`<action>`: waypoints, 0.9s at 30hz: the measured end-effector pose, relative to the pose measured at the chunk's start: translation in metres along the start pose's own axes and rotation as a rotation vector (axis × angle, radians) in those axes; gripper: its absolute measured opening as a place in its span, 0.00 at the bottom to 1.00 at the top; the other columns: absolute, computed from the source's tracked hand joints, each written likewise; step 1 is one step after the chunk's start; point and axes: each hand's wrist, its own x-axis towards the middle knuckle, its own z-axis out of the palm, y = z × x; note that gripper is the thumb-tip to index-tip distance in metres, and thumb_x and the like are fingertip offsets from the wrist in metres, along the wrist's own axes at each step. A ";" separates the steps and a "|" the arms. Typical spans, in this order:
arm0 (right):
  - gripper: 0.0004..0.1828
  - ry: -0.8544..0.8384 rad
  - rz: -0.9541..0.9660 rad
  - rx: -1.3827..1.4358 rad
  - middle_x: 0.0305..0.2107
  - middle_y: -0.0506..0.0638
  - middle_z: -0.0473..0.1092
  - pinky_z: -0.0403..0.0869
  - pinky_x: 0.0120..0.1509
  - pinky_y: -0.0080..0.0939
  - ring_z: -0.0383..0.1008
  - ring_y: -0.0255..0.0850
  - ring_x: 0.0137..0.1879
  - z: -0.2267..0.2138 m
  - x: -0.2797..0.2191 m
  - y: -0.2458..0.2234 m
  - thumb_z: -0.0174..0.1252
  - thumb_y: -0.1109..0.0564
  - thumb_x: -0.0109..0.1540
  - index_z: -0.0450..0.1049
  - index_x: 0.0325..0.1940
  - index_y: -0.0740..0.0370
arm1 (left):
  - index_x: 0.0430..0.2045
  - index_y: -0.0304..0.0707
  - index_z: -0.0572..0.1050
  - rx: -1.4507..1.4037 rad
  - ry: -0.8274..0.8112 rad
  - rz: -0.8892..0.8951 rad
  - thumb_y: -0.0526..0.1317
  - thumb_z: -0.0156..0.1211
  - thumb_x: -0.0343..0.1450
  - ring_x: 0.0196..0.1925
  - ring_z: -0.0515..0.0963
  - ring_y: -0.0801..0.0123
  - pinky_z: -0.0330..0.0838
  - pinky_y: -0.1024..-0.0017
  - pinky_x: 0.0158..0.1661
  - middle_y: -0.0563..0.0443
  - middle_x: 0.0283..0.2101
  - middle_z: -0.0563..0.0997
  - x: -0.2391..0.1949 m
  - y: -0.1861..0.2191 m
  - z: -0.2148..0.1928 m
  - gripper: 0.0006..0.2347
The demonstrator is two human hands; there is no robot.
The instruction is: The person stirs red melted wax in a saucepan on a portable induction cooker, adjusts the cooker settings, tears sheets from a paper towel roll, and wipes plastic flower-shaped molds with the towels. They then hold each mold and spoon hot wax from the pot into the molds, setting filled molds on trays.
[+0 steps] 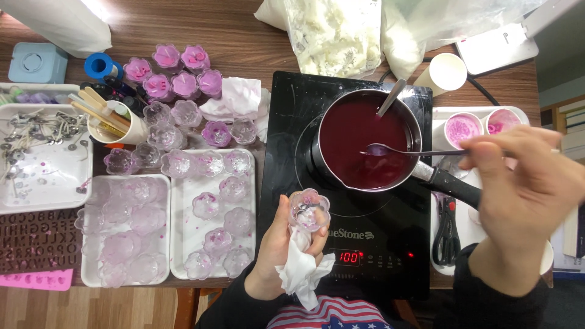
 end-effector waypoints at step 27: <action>0.09 -0.043 -0.154 0.022 0.27 0.45 0.76 0.63 0.49 0.31 0.75 0.31 0.32 0.004 -0.012 -0.002 0.61 0.56 0.69 0.78 0.40 0.65 | 0.53 0.32 0.69 0.578 -0.047 0.194 0.57 0.46 0.79 0.29 0.67 0.77 0.61 0.78 0.30 0.54 0.35 0.75 0.004 0.056 0.002 0.24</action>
